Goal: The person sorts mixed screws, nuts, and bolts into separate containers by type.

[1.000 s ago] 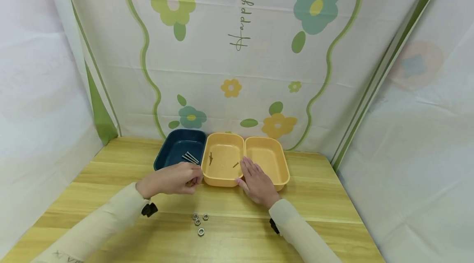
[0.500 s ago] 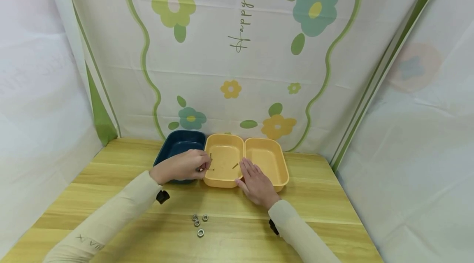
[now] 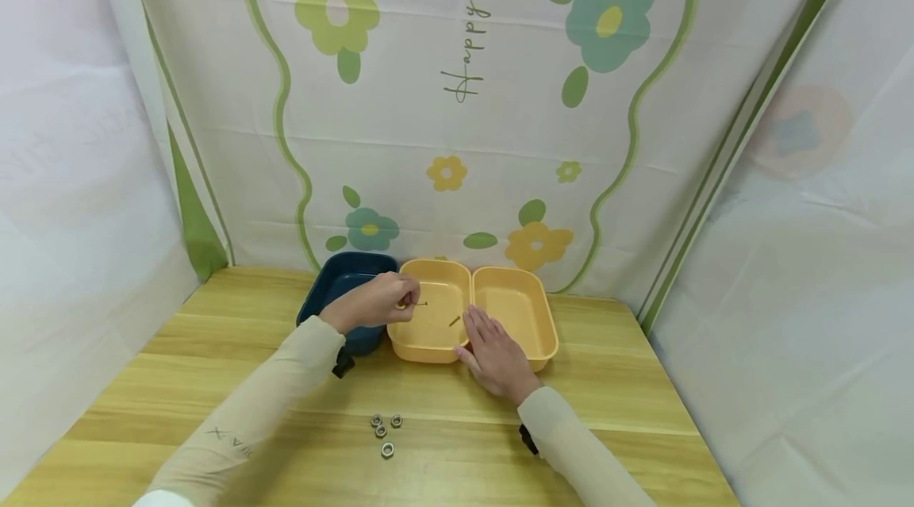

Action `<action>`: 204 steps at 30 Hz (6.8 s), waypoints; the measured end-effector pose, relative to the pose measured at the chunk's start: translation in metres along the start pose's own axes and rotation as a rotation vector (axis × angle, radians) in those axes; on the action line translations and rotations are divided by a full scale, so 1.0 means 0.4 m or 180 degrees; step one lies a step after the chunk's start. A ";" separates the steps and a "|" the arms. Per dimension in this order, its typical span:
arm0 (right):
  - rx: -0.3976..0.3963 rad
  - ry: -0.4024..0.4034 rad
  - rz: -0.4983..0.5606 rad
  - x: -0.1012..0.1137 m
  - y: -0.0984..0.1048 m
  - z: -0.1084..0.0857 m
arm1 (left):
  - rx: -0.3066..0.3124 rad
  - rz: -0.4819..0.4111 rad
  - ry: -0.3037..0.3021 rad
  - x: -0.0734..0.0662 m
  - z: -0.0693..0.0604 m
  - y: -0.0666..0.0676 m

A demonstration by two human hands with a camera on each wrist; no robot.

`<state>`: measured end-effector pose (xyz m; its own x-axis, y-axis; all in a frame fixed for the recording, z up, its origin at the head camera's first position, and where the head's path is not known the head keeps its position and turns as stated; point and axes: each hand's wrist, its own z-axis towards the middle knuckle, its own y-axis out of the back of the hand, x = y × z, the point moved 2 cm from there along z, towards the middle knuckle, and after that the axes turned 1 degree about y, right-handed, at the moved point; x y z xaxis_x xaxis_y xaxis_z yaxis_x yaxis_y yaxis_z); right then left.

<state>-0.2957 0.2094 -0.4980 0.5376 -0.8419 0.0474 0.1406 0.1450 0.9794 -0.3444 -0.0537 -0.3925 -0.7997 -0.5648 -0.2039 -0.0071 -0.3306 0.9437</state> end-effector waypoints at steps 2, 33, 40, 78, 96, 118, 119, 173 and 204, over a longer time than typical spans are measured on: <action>0.0052 -0.0011 -0.0008 0.002 0.003 -0.001 | 0.0012 -0.0024 0.0078 0.015 0.009 -0.018; 0.0179 -0.0055 -0.0016 0.003 0.008 0.002 | 0.0119 0.0153 0.0664 0.040 0.012 -0.044; 0.0166 -0.0035 -0.0040 0.000 0.004 0.001 | 0.0093 0.0216 0.0531 0.028 -0.020 -0.025; 0.0265 0.0116 0.0059 0.001 0.051 0.010 | 0.0304 0.0471 -0.0115 -0.125 -0.264 0.006; 0.0002 -0.0173 0.0153 -0.115 0.191 -0.087 | 0.0589 -0.0131 0.0099 -0.127 -0.338 -0.123; 0.0037 -0.0638 0.0186 -0.241 0.076 -0.200 | 0.0699 -0.0559 0.0118 -0.103 -0.339 -0.183; 0.0036 -0.0643 0.0194 -0.240 0.074 -0.200 | 0.0701 -0.0559 0.0116 -0.102 -0.338 -0.183; 0.0170 -0.0685 0.0290 -0.225 0.077 -0.188 | 0.0868 -0.0440 -0.0104 -0.100 -0.251 -0.144; 0.0104 -0.0674 0.0261 -0.232 0.068 -0.200 | 0.0334 -0.0006 -0.0503 -0.124 0.051 -0.067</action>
<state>-0.2753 0.3328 -0.4913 0.3593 -0.9188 0.1638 0.0748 0.2033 0.9763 -0.3167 -0.0013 -0.4024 -0.8839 -0.4356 -0.1701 -0.0648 -0.2463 0.9670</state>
